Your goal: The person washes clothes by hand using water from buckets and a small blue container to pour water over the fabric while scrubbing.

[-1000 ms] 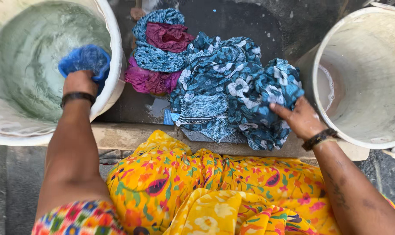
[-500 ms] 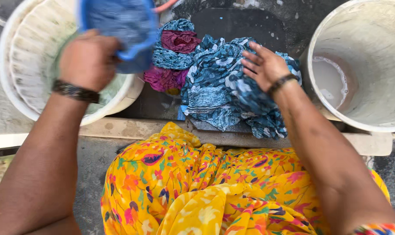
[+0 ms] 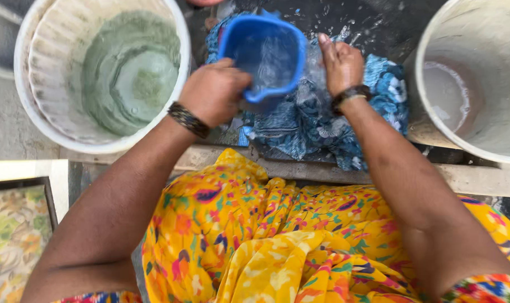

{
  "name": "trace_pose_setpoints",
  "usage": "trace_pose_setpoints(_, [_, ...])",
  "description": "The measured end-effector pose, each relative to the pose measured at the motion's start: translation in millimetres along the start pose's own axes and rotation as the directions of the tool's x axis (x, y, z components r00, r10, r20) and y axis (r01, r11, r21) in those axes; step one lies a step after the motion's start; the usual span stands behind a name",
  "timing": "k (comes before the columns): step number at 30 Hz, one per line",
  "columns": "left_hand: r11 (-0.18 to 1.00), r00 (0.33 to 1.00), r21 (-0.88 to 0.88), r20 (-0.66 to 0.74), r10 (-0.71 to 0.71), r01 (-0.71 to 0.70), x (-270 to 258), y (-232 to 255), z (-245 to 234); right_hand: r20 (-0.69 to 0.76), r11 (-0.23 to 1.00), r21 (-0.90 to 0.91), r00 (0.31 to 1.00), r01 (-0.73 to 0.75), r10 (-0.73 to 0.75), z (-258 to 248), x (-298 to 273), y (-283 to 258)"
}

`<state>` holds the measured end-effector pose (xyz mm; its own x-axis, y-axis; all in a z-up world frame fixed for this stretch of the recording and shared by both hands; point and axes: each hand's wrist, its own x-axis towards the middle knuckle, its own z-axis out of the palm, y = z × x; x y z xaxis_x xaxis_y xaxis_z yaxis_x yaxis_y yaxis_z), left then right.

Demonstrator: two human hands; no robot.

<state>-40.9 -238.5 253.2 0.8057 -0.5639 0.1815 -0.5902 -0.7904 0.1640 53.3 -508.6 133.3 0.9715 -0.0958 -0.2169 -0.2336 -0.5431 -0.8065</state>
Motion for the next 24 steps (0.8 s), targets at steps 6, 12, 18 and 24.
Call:
trace_pose_setpoints(6, [0.993,0.991,0.003,-0.069,-0.118,0.118,-103.1,-68.3,69.6,0.323,0.636,-0.613,0.883,0.469,-0.341,-13.8,-25.4,74.1])
trace_pose_setpoints(12, [0.985,0.985,0.01,-0.007,-0.171,0.171,-174.5,-84.1,136.0,0.346,0.633,-0.742,0.935,0.221,0.08,-25.5,-23.5,137.5])
trace_pose_setpoints(18, [0.975,0.973,-0.068,-0.083,-0.216,0.211,-170.4,-80.8,146.3,0.373,0.682,-0.664,0.926,0.307,-0.053,-30.4,-26.2,125.4])
trace_pose_setpoints(24, [0.984,0.984,-0.032,0.038,-0.173,0.174,-130.3,-63.9,83.9,0.187,0.801,-0.552,0.971,0.23,-0.15,-23.0,-38.3,102.9])
